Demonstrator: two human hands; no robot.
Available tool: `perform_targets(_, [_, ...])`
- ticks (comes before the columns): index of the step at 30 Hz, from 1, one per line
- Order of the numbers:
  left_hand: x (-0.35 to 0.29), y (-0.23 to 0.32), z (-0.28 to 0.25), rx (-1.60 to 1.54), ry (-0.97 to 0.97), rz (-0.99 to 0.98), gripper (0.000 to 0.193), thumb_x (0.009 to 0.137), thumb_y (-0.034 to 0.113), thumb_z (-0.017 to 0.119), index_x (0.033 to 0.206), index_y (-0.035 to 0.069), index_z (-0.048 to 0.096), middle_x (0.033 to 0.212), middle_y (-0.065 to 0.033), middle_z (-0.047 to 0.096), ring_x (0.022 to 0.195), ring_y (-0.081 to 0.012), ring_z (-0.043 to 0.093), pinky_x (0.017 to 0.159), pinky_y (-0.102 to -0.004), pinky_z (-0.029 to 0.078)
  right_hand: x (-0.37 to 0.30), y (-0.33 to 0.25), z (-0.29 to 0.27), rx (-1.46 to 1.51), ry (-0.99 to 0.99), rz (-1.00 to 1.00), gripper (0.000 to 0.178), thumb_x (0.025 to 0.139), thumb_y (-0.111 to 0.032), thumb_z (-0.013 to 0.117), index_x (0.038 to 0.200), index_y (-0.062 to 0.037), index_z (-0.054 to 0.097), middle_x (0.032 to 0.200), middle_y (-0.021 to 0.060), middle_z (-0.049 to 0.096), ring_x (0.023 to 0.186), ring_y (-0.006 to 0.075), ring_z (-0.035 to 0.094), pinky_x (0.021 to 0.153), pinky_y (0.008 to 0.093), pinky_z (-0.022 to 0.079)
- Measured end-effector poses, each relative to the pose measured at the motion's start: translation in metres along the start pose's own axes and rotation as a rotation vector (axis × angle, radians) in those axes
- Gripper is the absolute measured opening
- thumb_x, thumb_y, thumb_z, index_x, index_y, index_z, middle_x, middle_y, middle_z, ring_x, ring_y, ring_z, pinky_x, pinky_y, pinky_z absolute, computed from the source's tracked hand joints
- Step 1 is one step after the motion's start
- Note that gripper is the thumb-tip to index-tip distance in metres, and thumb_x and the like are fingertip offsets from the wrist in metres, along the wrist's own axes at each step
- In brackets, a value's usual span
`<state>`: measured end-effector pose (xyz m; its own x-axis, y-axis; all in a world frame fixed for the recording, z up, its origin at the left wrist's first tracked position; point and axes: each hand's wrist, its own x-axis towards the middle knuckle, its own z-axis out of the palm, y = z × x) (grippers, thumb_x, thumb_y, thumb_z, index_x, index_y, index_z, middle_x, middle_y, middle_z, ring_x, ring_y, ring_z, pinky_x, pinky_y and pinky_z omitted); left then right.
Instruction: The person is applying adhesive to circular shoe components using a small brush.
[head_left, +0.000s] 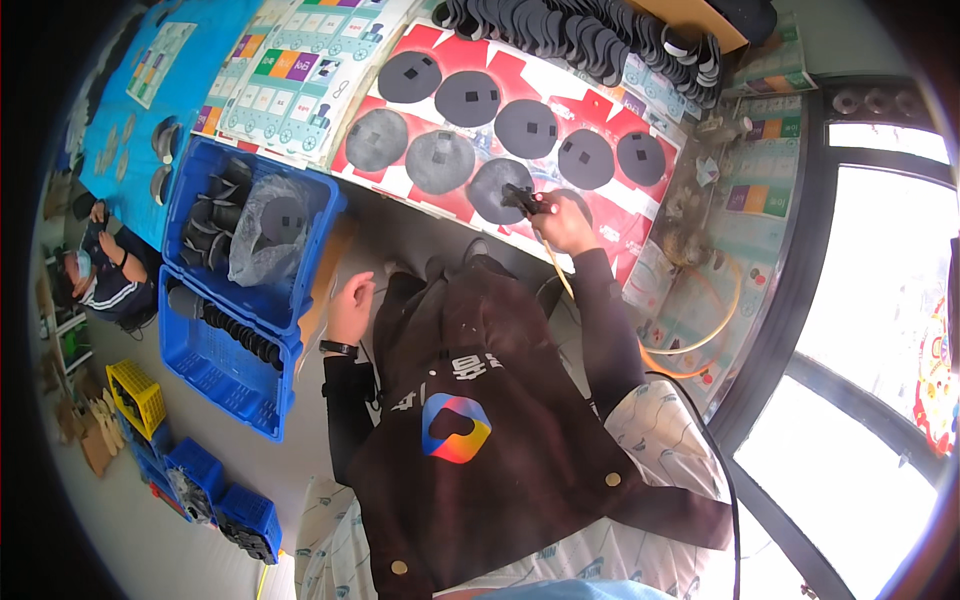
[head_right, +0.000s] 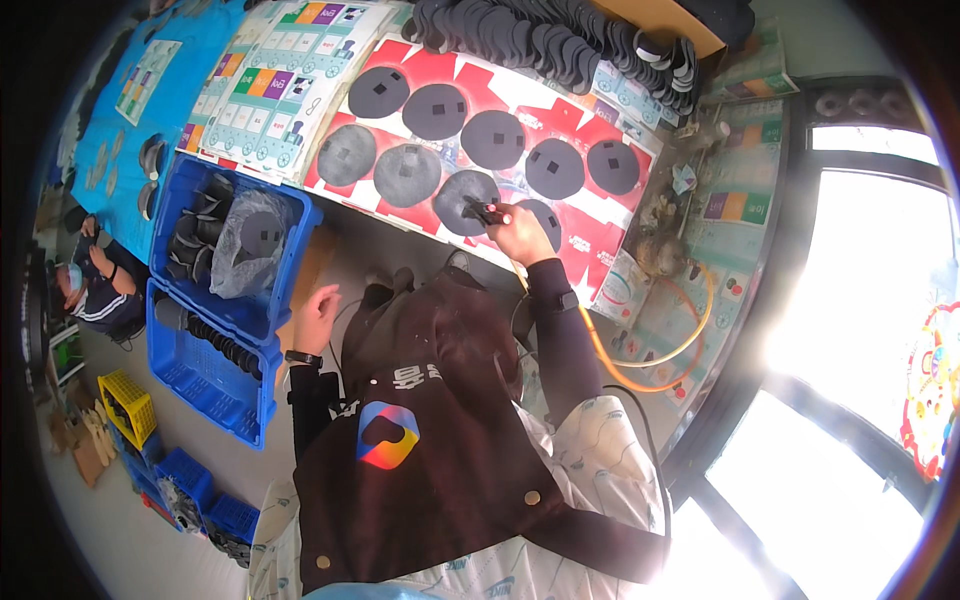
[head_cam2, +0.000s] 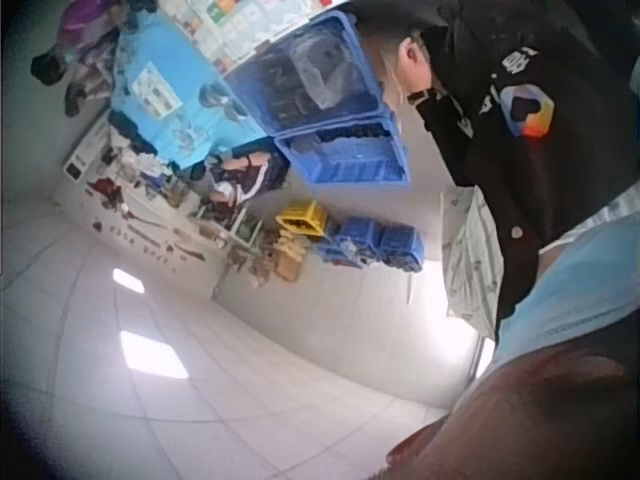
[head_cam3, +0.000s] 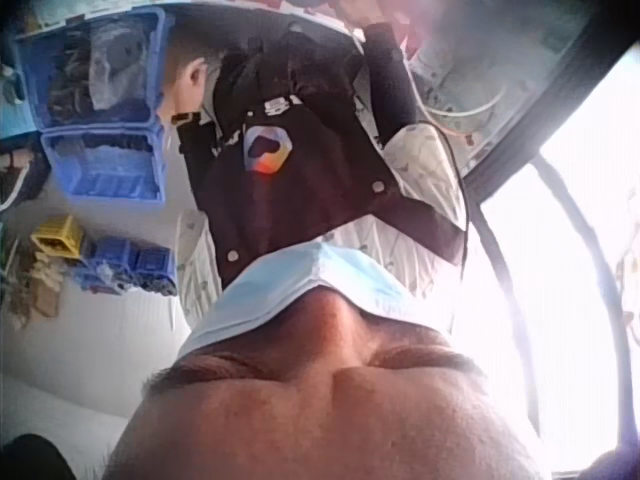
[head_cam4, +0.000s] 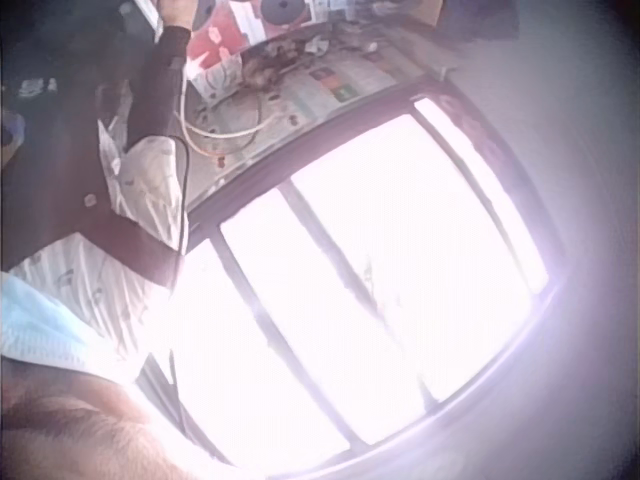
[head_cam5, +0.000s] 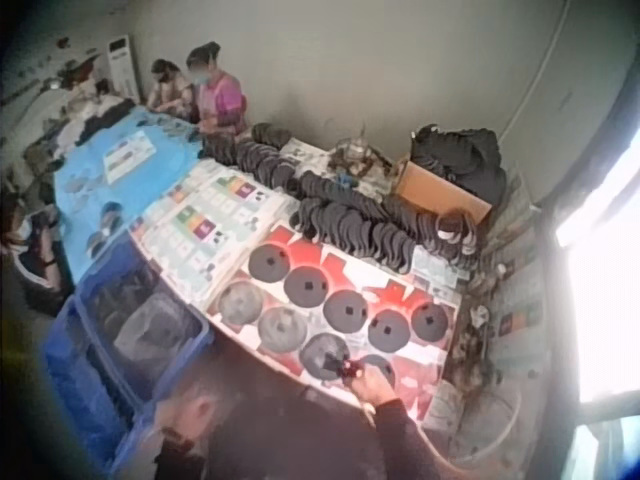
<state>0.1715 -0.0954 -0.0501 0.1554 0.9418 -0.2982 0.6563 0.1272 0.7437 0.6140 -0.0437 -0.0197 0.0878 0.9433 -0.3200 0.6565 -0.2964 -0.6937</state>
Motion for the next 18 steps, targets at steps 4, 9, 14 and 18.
perform_targets(4, [-0.011,-0.002,0.016,-0.091,0.019,-0.031,0.025,0.102,0.019,0.063,0.121,0.004,0.069,0.099,-0.0136,0.076,0.091,-0.0243,0.074,0.08,-0.0339,0.055,0.005,0.008,0.001,-0.004,0.065,0.045,0.026,0.08,-0.021,0.068,0.097,-0.0013,0.07,0.09,0.0243,0.07,0.089,0.044,0.067,0.078,0.0481,0.052])
perform_targets(9, [-0.019,-0.015,0.027,-0.089,-0.013,-0.077,0.025,0.102,0.018,0.062,0.121,0.003,0.069,0.1,-0.0144,0.076,0.093,-0.0257,0.074,0.081,-0.0352,0.055,0.01,-0.005,0.0,0.036,-0.118,-0.017,0.039,0.084,-0.021,0.062,0.118,-0.0044,0.073,0.1,0.0302,0.07,0.101,0.0454,0.068,0.088,0.0503,0.053])
perform_targets(14, [-0.01,-0.012,0.021,-0.057,0.006,-0.075,0.025,0.102,0.019,0.063,0.121,0.004,0.069,0.1,-0.014,0.076,0.093,-0.0265,0.074,0.08,-0.0356,0.055,-0.002,0.015,-0.004,-0.069,0.222,0.059,0.028,0.085,-0.017,0.058,0.105,-0.0038,0.073,0.093,0.0312,0.069,0.095,0.0493,0.067,0.085,0.0545,0.053])
perform_targets(18, [-0.002,-0.021,0.022,-0.027,0.023,-0.062,0.025,0.102,0.02,0.063,0.121,0.006,0.069,0.099,-0.013,0.076,0.09,-0.0257,0.073,0.079,-0.0355,0.055,-0.026,0.03,0.001,-0.171,0.104,0.121,0.027,0.088,-0.023,0.062,0.103,-0.0028,0.073,0.095,0.0306,0.07,0.097,0.0483,0.067,0.087,0.0541,0.054])
